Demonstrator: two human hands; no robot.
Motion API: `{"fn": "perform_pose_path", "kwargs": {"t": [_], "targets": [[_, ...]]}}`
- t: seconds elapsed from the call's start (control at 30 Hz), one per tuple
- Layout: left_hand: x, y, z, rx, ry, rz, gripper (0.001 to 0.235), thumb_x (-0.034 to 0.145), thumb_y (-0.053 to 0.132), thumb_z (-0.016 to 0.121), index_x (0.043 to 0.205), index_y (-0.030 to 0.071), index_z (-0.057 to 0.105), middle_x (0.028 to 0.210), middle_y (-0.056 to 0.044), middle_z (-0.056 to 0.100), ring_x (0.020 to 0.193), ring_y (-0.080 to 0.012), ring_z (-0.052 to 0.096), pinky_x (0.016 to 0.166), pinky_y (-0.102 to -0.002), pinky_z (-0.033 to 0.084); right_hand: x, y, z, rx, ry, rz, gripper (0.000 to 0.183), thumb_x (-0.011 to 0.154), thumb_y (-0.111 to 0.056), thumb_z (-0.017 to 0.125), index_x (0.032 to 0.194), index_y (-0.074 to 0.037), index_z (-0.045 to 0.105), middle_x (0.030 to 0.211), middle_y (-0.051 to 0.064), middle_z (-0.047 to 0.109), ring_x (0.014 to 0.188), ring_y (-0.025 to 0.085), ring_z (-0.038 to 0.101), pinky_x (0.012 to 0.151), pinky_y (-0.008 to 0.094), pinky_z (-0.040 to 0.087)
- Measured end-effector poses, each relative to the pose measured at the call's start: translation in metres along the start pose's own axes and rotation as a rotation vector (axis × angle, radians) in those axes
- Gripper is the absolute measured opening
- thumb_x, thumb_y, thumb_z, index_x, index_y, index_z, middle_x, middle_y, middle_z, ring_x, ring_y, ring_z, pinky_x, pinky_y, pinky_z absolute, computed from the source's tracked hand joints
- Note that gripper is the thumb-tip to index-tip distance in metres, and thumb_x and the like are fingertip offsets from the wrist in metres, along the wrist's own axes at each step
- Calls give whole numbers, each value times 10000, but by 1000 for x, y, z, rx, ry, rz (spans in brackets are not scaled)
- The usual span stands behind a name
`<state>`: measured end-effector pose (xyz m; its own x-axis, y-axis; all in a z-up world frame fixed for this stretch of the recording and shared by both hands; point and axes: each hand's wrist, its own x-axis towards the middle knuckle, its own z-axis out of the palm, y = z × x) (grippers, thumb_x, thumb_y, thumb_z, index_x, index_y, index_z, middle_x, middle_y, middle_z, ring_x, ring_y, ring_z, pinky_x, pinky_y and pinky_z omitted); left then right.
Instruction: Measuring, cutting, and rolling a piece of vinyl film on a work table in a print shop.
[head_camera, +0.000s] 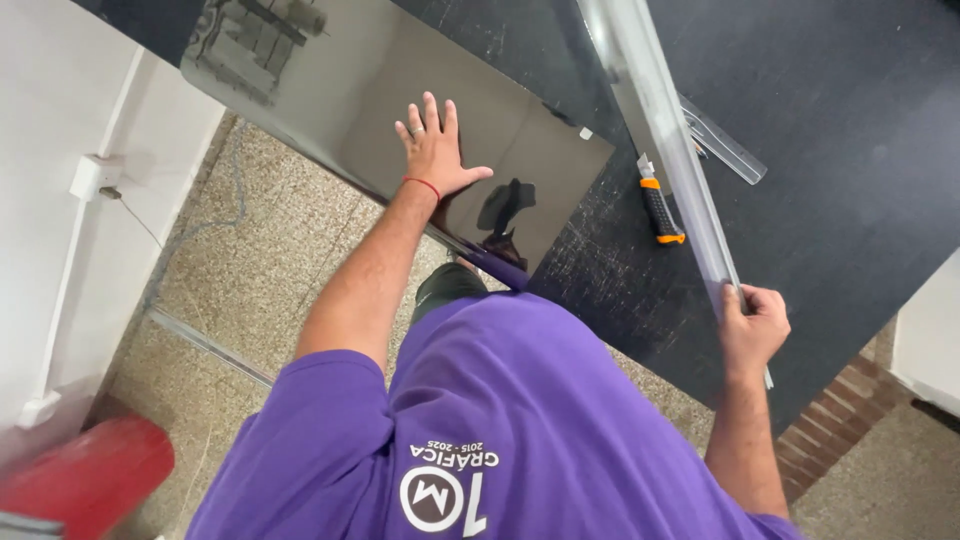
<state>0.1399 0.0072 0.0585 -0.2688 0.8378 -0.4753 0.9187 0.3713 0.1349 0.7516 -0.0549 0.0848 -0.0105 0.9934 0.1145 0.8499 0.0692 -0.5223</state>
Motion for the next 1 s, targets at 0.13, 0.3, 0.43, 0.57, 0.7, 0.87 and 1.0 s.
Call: {"fn": "perform_pose_path", "kwargs": {"t": [0.13,0.3,0.43,0.57,0.7,0.87,1.0], "targets": [[23,11,-9,30,-2,69,1545,743,904,903,1836,98,167,1870,-292,-2,1704,-599,85,1342,-790,119,-25,55,-9,-42,40,90,147,1150,-206,902,1084,-90,841,1036,52,765,1008,235,711,934,411,539],[61,24,-23,71,-19,112,1590,716,890,926,1849,102,136,1866,-280,-35,1709,-590,69,1365,-763,118,-48,90,-24,-29,54,265,172,1112,-266,898,1148,-98,885,1050,49,800,986,211,744,899,392,561],[96,35,-40,68,-13,129,1594,717,875,953,1842,87,146,1863,-281,-19,1705,-588,102,1367,-753,156,-57,113,-30,-32,52,303,172,1095,-246,897,1156,-86,899,1040,36,803,980,192,737,911,375,561],[119,43,-60,59,24,108,1582,738,876,975,1829,65,167,1857,-274,57,1689,-575,123,1366,-723,196,-59,134,-29,16,36,353,170,1078,-234,899,1158,-84,895,1043,29,816,958,156,740,900,344,574],[117,49,-69,82,17,82,1495,780,867,953,1818,111,187,1861,-193,177,1670,-521,74,1335,-751,212,-58,149,-18,158,21,407,203,1071,-194,923,1220,-62,882,1047,36,811,934,97,709,861,283,588],[79,39,-60,150,5,75,1449,796,901,890,1843,187,188,1875,-192,83,1685,-549,160,1304,-797,245,-45,130,-9,201,33,430,263,1051,-146,923,1308,-110,882,991,-2,733,851,74,649,841,249,579],[52,18,-58,183,22,84,1374,768,963,800,1831,280,261,1838,-257,168,1640,-603,261,1292,-795,215,-38,130,0,19,50,347,237,1045,-163,934,1278,-124,912,983,24,757,876,140,697,879,318,596]]}}
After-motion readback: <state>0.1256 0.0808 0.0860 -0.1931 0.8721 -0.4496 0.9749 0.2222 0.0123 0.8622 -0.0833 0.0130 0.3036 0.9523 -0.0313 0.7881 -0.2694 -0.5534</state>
